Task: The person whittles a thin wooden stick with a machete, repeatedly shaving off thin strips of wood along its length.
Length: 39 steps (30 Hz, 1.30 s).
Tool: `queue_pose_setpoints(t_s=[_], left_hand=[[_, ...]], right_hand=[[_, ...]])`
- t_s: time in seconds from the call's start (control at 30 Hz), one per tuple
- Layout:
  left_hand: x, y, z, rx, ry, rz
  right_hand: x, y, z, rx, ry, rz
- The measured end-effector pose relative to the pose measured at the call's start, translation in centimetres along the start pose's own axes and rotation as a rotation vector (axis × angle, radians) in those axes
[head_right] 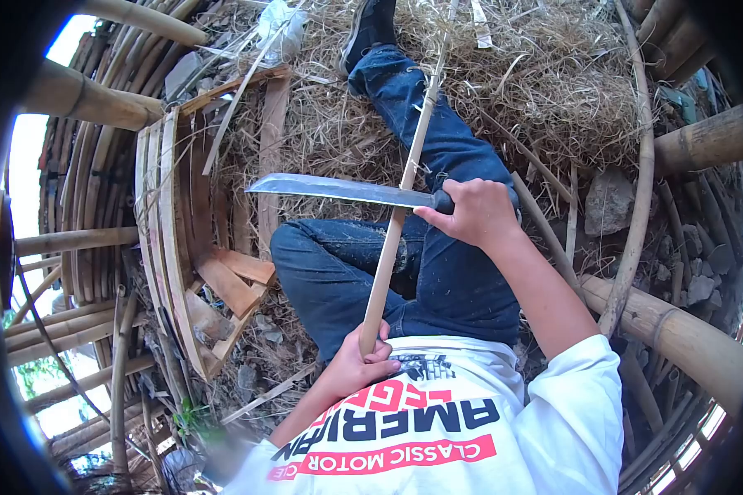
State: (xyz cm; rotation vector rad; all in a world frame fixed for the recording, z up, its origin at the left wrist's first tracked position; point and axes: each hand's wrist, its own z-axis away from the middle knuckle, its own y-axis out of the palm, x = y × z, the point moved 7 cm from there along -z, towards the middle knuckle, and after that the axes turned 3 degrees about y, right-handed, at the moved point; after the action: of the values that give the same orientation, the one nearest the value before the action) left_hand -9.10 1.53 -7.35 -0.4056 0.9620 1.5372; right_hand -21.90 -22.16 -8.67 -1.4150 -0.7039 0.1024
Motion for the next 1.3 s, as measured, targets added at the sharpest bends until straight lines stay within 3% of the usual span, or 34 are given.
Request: queue_pose_setpoints(t_s=[0.13,0.2,0.23,0.43,0.63,0.73,0.9,1.07,1.3], left_hand=[[0.1,-0.1,0.5,0.013,0.002,-0.013],[0.4,-0.1,0.9,0.019,0.008,-0.03],[0.6,-0.1,1.1,0.019,-0.004,-0.02],[0.4,-0.1,1.0,0.04,-0.01,0.028],[0.5,-0.1,0.1,0.028,-0.037,0.025],[0.2,-0.2,-0.1,0.025,-0.036,0.022],[-0.4,-0.4,0.4,-0.004,-0.041,-0.075],[-0.3,-0.5,1.1,-0.005,-0.029,-0.053],[-0.3,-0.4,1.6,0.004,-0.041,-0.108]], right_hand=[[-0.2,-0.2,-0.2,-0.019,-0.005,0.054],[-2.3,-0.7,-1.1,-0.059,0.102,0.123],[-3.5,-0.8,-1.8,0.034,0.183,0.087],[-4.3,-0.8,-2.2,-0.044,0.142,0.11],[-1.8,-0.7,-0.3,0.023,0.174,-0.058],[0.7,-0.3,0.6,0.044,0.056,-0.005],[-0.8,-0.2,-1.6,0.041,0.055,0.008],[-6.0,-0.2,-5.9,0.004,0.228,0.112],[-8.2,-0.7,-9.1,-0.018,0.397,0.07]])
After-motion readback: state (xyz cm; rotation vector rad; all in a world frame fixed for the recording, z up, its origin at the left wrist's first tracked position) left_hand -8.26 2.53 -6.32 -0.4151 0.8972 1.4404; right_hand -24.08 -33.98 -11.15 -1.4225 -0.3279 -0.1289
